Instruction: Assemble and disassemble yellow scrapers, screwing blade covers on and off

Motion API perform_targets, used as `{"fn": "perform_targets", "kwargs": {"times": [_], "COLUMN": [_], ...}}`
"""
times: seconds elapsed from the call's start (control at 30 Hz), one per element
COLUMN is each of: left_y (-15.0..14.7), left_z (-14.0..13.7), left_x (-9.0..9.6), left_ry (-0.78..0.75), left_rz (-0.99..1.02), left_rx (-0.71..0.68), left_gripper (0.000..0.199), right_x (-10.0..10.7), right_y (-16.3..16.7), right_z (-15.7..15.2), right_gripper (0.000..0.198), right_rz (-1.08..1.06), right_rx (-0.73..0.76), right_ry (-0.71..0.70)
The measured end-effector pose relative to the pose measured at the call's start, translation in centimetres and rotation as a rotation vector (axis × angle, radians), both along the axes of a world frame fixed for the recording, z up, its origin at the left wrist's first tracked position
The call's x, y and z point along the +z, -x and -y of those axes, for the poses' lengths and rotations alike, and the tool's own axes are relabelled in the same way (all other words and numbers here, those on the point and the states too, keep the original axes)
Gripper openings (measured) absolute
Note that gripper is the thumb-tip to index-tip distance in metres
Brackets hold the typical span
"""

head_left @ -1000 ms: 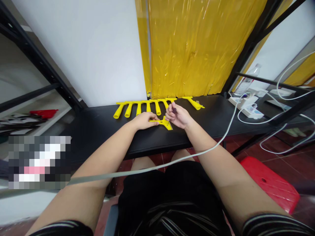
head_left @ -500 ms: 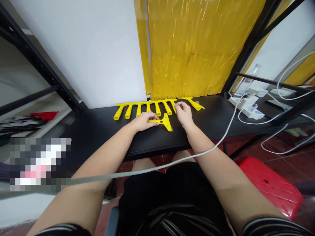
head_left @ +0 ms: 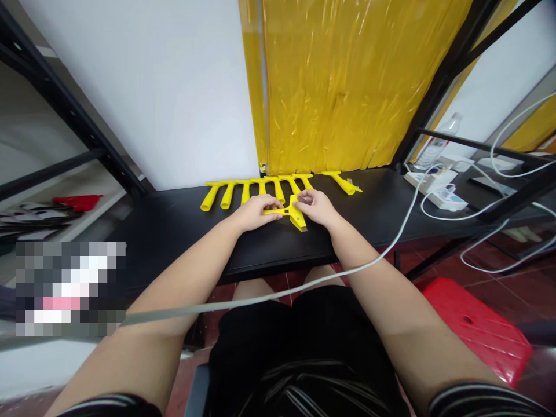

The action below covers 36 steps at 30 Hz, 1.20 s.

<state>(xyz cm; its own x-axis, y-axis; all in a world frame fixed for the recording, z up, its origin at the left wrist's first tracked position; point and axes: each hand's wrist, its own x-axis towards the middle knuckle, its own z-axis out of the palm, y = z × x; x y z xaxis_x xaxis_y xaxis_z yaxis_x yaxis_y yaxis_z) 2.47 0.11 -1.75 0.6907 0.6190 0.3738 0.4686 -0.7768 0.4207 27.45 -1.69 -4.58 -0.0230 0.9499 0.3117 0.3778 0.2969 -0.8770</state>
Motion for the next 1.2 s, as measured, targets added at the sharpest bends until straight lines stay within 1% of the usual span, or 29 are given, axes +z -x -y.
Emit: {"fn": "perform_targets", "kwargs": {"times": [0.1,0.17,0.3,0.37,0.47,0.6,0.73,0.9,1.0,1.1,1.2], "left_y": [0.0,-0.1,-0.1,-0.2,-0.3,-0.4,-0.4,-0.4,-0.5,-0.5,-0.5], "left_z": [-0.2,-0.3,-0.4,-0.3,-0.1,0.1,0.0,-0.2,-0.2,-0.2,-0.1], "left_x": [-0.2,-0.2,-0.3,-0.3,-0.1,0.0,-0.1,-0.3,-0.3,-0.3,-0.2], "left_ry": [-0.022,-0.036,-0.053,-0.066,-0.102,-0.142,-0.162,-0.165,-0.162,-0.157,-0.148], "left_rz": [-0.004,-0.018,-0.022,-0.016,-0.012,-0.015,-0.028,-0.030,-0.038,-0.037,-0.040], "left_rx": [-0.012,-0.025,-0.037,-0.042,-0.056,-0.073,-0.075,-0.077,-0.081,-0.078,-0.067], "left_gripper": [0.033,0.032,0.030,0.030,0.030,0.031,0.033,0.033,0.033,0.034,0.035], "right_x": [0.1,0.3,0.5,0.7,1.2,1.8,2.0,1.8,1.7,1.4,1.0], "right_y": [0.2,0.3,0.6,0.7,0.9,0.8,0.8,0.7,0.7,0.8,0.8], "right_z": [0.1,0.2,0.3,0.3,0.6,1.0,1.2,1.0,0.9,0.6,0.3], "right_gripper": [0.038,0.039,0.038,0.039,0.031,0.018,0.016,0.021,0.025,0.024,0.016], "right_rz": [-0.126,-0.189,-0.224,-0.280,-0.353,-0.350,-0.360,-0.357,-0.337,-0.301,-0.224], "right_rx": [0.073,0.099,0.112,0.107,0.066,0.047,0.047,0.039,0.026,0.012,0.003], "right_ry": [0.052,0.087,0.104,0.125,0.198,0.278,0.319,0.320,0.298,0.240,0.155]}}
